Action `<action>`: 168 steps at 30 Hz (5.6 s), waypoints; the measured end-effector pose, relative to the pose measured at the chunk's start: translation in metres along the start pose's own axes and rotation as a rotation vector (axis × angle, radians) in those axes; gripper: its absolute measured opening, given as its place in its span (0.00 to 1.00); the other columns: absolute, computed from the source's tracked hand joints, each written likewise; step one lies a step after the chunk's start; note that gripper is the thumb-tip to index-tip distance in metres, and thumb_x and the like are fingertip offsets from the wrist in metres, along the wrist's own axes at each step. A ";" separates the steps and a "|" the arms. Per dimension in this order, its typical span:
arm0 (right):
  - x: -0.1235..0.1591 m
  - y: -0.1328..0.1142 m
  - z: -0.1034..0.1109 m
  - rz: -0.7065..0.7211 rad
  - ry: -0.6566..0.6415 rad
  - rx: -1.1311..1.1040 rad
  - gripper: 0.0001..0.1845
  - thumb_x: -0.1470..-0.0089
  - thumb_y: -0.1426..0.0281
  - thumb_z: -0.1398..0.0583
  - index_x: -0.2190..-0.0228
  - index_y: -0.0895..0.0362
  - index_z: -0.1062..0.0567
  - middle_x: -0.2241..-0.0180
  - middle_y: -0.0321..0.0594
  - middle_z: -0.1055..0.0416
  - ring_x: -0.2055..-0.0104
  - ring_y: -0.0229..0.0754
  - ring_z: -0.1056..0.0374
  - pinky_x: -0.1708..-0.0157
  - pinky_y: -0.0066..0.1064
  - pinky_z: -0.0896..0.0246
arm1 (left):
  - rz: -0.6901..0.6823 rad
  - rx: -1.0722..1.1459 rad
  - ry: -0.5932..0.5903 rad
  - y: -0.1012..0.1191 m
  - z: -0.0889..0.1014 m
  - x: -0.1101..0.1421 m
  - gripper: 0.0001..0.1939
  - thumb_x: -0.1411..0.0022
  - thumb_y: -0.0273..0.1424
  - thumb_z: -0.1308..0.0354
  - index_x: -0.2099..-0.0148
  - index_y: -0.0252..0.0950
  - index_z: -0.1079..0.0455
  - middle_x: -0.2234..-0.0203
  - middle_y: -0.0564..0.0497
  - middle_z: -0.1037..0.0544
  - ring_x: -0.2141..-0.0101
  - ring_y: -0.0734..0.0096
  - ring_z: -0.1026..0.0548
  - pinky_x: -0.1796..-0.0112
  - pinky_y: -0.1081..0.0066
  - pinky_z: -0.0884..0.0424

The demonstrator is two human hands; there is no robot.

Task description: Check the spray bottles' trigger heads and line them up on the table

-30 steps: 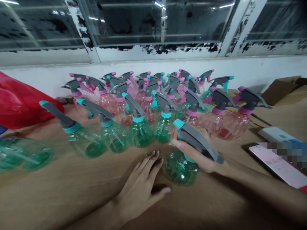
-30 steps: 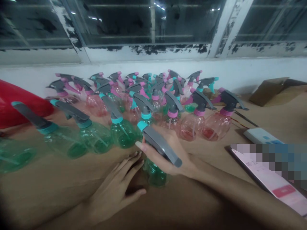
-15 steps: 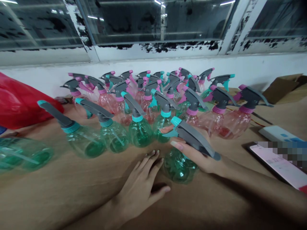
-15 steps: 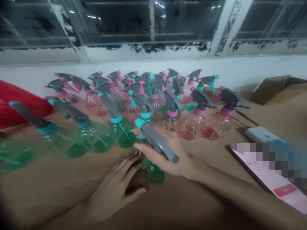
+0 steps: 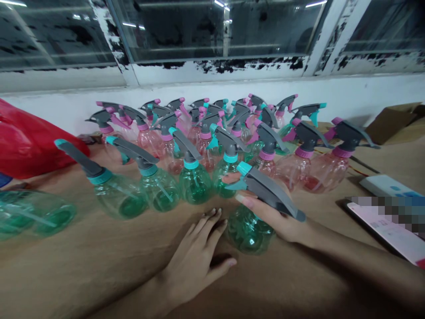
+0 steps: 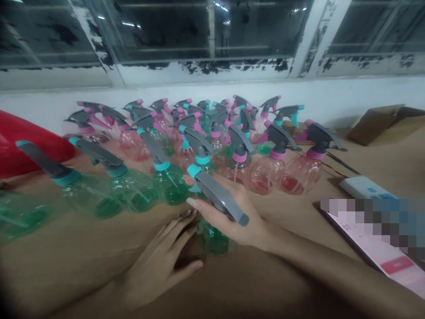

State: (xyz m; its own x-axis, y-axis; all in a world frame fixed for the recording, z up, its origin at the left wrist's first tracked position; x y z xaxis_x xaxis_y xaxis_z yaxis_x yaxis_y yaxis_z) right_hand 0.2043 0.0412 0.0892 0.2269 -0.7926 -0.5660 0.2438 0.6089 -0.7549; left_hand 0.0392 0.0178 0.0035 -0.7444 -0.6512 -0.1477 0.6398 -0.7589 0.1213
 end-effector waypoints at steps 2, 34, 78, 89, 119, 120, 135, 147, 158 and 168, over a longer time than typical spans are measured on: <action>0.000 0.000 0.000 0.010 0.007 0.000 0.15 0.46 0.69 0.39 0.55 0.54 0.28 0.57 0.37 0.25 0.55 0.41 0.29 0.55 0.33 0.34 | -0.001 0.009 0.008 0.000 0.001 0.000 0.31 0.36 0.47 0.46 0.39 0.32 0.42 0.38 0.40 0.43 0.41 0.49 0.43 0.46 0.50 0.39; -0.003 -0.001 -0.002 -0.148 -0.052 0.017 0.17 0.48 0.64 0.41 0.56 0.52 0.26 0.60 0.39 0.25 0.67 0.43 0.29 0.66 0.38 0.32 | -0.037 -0.043 0.001 0.003 0.003 -0.002 0.29 0.35 0.47 0.48 0.40 0.33 0.40 0.39 0.40 0.42 0.40 0.51 0.43 0.45 0.52 0.40; 0.001 0.004 0.002 -0.129 -0.030 -0.051 0.12 0.47 0.66 0.40 0.59 0.52 0.28 0.59 0.37 0.27 0.59 0.42 0.29 0.60 0.36 0.32 | -0.011 -0.001 -0.001 0.001 0.001 -0.001 0.30 0.36 0.48 0.48 0.39 0.34 0.41 0.38 0.41 0.42 0.40 0.51 0.43 0.46 0.52 0.38; 0.000 0.004 0.003 -0.148 -0.030 -0.052 0.11 0.48 0.64 0.40 0.60 0.50 0.27 0.60 0.39 0.27 0.60 0.45 0.29 0.57 0.40 0.32 | -0.010 -0.022 -0.013 0.001 0.002 -0.002 0.29 0.36 0.47 0.47 0.40 0.34 0.40 0.38 0.42 0.43 0.40 0.52 0.43 0.46 0.53 0.39; -0.003 0.008 0.011 -0.089 -0.025 0.139 0.08 0.45 0.62 0.43 0.71 0.51 0.29 0.74 0.36 0.31 0.73 0.42 0.33 0.70 0.38 0.37 | -0.046 -0.049 0.021 0.002 0.003 -0.002 0.30 0.35 0.47 0.47 0.39 0.32 0.41 0.39 0.41 0.41 0.40 0.52 0.43 0.47 0.53 0.38; -0.003 0.007 0.012 -0.085 -0.029 0.139 0.09 0.45 0.60 0.43 0.71 0.51 0.29 0.74 0.36 0.30 0.72 0.42 0.33 0.69 0.38 0.37 | -0.048 -0.049 0.027 0.002 0.003 -0.001 0.30 0.35 0.47 0.47 0.39 0.32 0.41 0.39 0.41 0.41 0.40 0.52 0.43 0.46 0.53 0.38; -0.006 0.008 0.014 -0.081 -0.018 0.042 0.12 0.48 0.61 0.39 0.62 0.52 0.28 0.68 0.37 0.27 0.71 0.42 0.32 0.67 0.38 0.35 | -0.047 -0.048 0.028 0.001 0.003 -0.002 0.30 0.35 0.47 0.48 0.39 0.33 0.41 0.39 0.41 0.41 0.40 0.53 0.43 0.47 0.53 0.38; -0.006 0.009 0.014 -0.078 -0.016 0.003 0.10 0.47 0.63 0.40 0.62 0.52 0.29 0.67 0.37 0.28 0.65 0.42 0.31 0.62 0.37 0.35 | -0.047 -0.037 0.033 0.002 0.004 -0.003 0.29 0.35 0.47 0.47 0.39 0.33 0.41 0.40 0.41 0.40 0.41 0.54 0.42 0.46 0.55 0.39; -0.006 0.010 0.014 -0.078 -0.018 -0.009 0.11 0.48 0.64 0.39 0.61 0.52 0.29 0.65 0.38 0.27 0.66 0.42 0.31 0.64 0.38 0.34 | -0.039 -0.026 0.023 0.001 0.003 -0.002 0.30 0.35 0.47 0.49 0.39 0.33 0.42 0.39 0.41 0.41 0.40 0.53 0.43 0.46 0.53 0.38; -0.006 0.009 0.013 -0.055 -0.011 -0.047 0.11 0.48 0.66 0.39 0.61 0.53 0.29 0.63 0.39 0.27 0.62 0.43 0.30 0.61 0.37 0.34 | -0.040 -0.022 0.023 0.002 0.004 -0.001 0.30 0.35 0.46 0.47 0.39 0.32 0.41 0.39 0.40 0.41 0.41 0.52 0.42 0.47 0.53 0.38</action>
State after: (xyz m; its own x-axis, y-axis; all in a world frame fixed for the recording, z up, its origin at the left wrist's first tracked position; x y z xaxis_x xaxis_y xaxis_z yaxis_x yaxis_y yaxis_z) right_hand 0.2173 0.0523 0.0900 0.2249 -0.8243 -0.5196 0.2116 0.5619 -0.7997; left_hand 0.0404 0.0173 0.0081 -0.7650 -0.6198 -0.1750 0.6137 -0.7840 0.0936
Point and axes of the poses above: each hand's wrist, its own x-axis away from the middle knuckle, its own z-axis out of the back of the hand, y = z × x, the point moved 5 cm from there along -x, towards the middle knuckle
